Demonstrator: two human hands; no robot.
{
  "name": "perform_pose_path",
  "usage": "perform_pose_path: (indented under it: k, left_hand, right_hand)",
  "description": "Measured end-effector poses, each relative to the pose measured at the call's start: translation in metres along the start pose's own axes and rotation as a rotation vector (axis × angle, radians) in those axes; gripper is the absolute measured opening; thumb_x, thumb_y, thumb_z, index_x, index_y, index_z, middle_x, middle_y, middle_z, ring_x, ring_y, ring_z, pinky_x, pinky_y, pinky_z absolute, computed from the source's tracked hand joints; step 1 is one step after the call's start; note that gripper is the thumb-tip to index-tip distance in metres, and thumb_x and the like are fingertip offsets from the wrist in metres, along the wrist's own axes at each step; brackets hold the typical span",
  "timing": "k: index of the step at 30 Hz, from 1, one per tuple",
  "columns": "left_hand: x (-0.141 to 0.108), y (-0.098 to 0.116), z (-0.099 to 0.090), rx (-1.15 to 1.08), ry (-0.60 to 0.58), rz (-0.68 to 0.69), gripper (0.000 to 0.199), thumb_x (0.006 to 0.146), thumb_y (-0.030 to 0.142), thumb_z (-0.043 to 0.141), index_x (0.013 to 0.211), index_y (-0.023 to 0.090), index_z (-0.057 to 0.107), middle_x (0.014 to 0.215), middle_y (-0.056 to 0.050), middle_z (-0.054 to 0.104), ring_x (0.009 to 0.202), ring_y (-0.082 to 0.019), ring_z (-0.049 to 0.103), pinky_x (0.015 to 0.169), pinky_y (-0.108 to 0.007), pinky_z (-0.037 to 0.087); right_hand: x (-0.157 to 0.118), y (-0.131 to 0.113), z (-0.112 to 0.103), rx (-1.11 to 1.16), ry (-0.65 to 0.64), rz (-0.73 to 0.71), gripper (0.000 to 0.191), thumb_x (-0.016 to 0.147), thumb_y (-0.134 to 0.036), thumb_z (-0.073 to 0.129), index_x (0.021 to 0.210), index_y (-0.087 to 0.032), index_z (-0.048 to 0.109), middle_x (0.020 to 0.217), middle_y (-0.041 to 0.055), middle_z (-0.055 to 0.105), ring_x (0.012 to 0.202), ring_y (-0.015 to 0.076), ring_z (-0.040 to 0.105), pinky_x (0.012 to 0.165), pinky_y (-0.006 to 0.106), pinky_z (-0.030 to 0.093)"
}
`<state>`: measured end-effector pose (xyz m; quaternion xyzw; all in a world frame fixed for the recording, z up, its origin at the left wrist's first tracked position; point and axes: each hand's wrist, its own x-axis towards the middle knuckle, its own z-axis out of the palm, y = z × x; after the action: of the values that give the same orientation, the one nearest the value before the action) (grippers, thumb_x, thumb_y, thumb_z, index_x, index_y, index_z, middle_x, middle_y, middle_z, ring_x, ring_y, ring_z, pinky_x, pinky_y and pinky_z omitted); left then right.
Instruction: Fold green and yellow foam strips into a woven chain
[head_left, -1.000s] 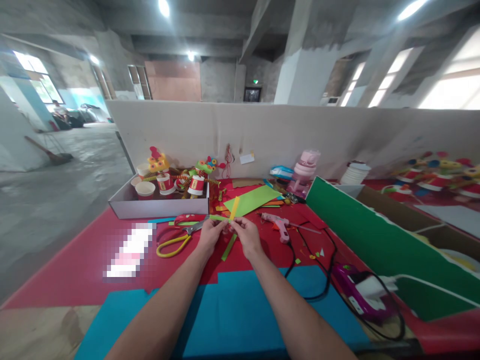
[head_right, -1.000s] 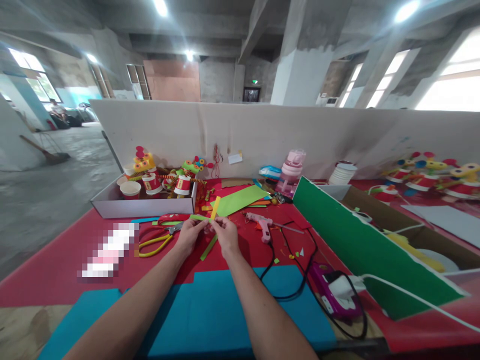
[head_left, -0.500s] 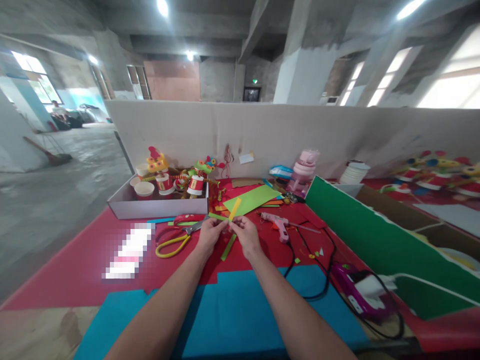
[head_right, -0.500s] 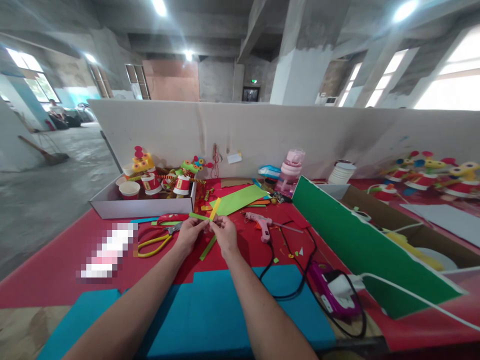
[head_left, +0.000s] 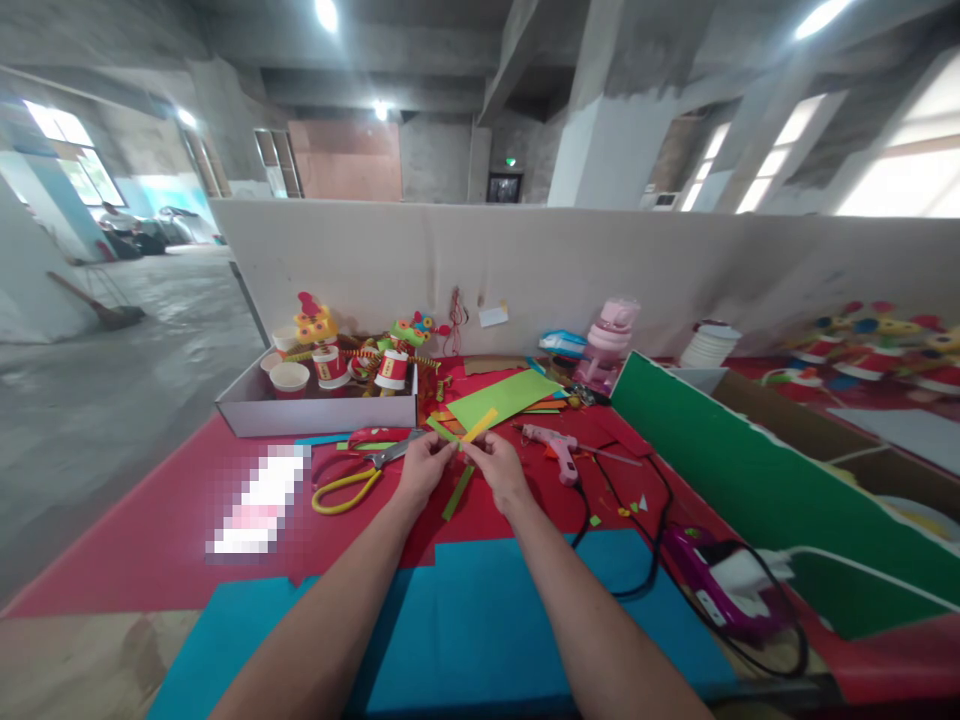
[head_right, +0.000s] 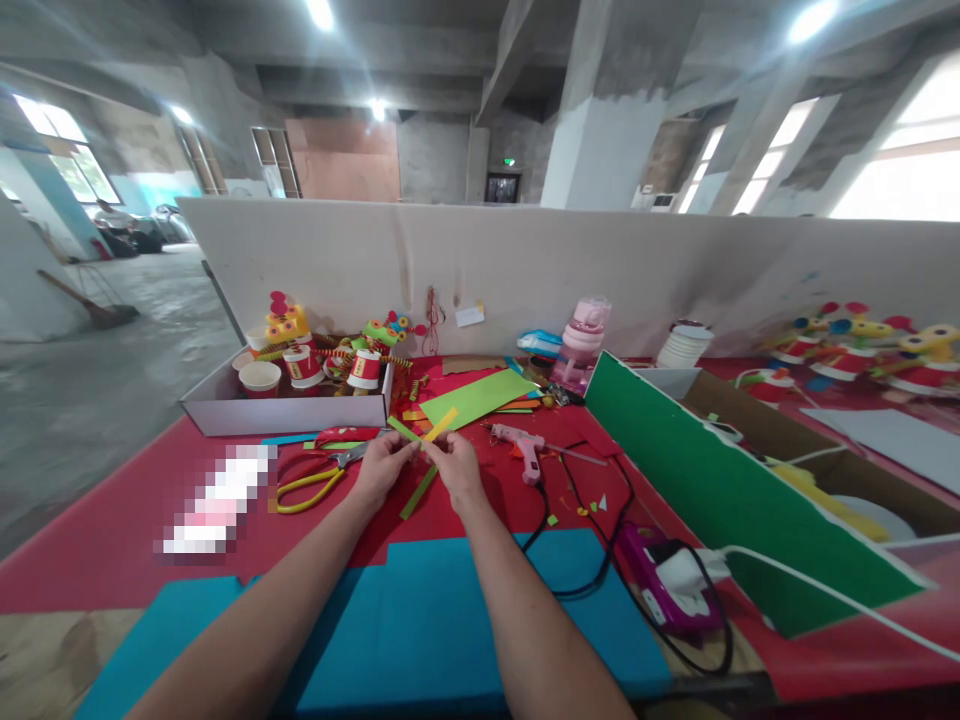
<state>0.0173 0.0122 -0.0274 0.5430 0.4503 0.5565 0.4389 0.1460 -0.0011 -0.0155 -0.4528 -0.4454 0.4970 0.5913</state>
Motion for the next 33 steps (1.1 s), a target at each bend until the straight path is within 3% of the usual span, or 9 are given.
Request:
perform_pose_path:
  k: [5, 9, 15, 21, 26, 33]
  left_hand:
    - [0.0, 0.002, 0.002, -0.19, -0.079, -0.02, 0.031, 0.067, 0.043, 0.074, 0.071, 0.015, 0.062, 0.056, 0.002, 0.058, 0.051, -0.01, 0.049, 0.052, -0.022, 0.037]
    - [0.0, 0.0, 0.002, -0.235, -0.11, -0.052, 0.033, 0.066, 0.044, 0.075, 0.07, 0.014, 0.06, 0.057, 0.001, 0.059, 0.052, -0.01, 0.051, 0.053, -0.022, 0.038]
    - [-0.001, 0.002, -0.001, -0.176, -0.078, -0.037, 0.031, 0.067, 0.042, 0.074, 0.068, 0.014, 0.06, 0.056, 0.002, 0.057, 0.051, -0.008, 0.048, 0.052, -0.021, 0.036]
    - [-0.001, 0.003, 0.001, -0.203, -0.11, -0.052, 0.03, 0.067, 0.041, 0.074, 0.071, 0.014, 0.06, 0.059, 0.0, 0.059, 0.053, -0.009, 0.051, 0.054, -0.022, 0.038]
    - [-0.001, 0.004, 0.001, -0.174, -0.056, -0.056, 0.029, 0.066, 0.04, 0.075, 0.068, 0.015, 0.059, 0.055, 0.002, 0.057, 0.051, -0.009, 0.05, 0.053, -0.022, 0.038]
    - [0.0, 0.005, 0.0, -0.177, -0.029, -0.08, 0.029, 0.063, 0.039, 0.075, 0.067, 0.015, 0.059, 0.054, 0.002, 0.057, 0.051, -0.01, 0.05, 0.055, -0.022, 0.039]
  right_hand:
    - [0.001, 0.008, 0.004, 0.073, 0.074, 0.015, 0.025, 0.057, -0.035, 0.076, 0.065, -0.017, 0.06, 0.06, 0.0002, 0.065, 0.059, 0.0157, 0.06, 0.06, 0.028, 0.046]
    - [0.0, 0.011, 0.006, 0.071, 0.076, -0.004, 0.023, 0.06, -0.035, 0.075, 0.066, -0.016, 0.062, 0.062, 0.0023, 0.067, 0.059, 0.0175, 0.063, 0.061, 0.03, 0.049]
    - [0.001, 0.011, 0.004, 0.094, 0.061, -0.039, 0.029, 0.061, -0.037, 0.076, 0.079, -0.016, 0.068, 0.068, 0.0019, 0.068, 0.062, 0.0163, 0.062, 0.062, 0.028, 0.049]
    - [0.002, 0.011, 0.003, 0.066, 0.057, -0.083, 0.028, 0.064, -0.04, 0.074, 0.077, -0.016, 0.069, 0.065, 0.0016, 0.067, 0.063, 0.017, 0.062, 0.061, 0.028, 0.049]
    - [0.004, 0.006, -0.002, -0.033, 0.155, -0.084, 0.033, 0.067, -0.047, 0.072, 0.069, -0.015, 0.066, 0.06, 0.0021, 0.064, 0.06, 0.0163, 0.059, 0.058, 0.027, 0.046]
    - [0.01, 0.0, -0.013, -0.001, 0.247, -0.155, 0.033, 0.067, -0.048, 0.072, 0.073, -0.017, 0.062, 0.057, -0.0013, 0.06, 0.057, 0.0138, 0.055, 0.056, 0.025, 0.044]
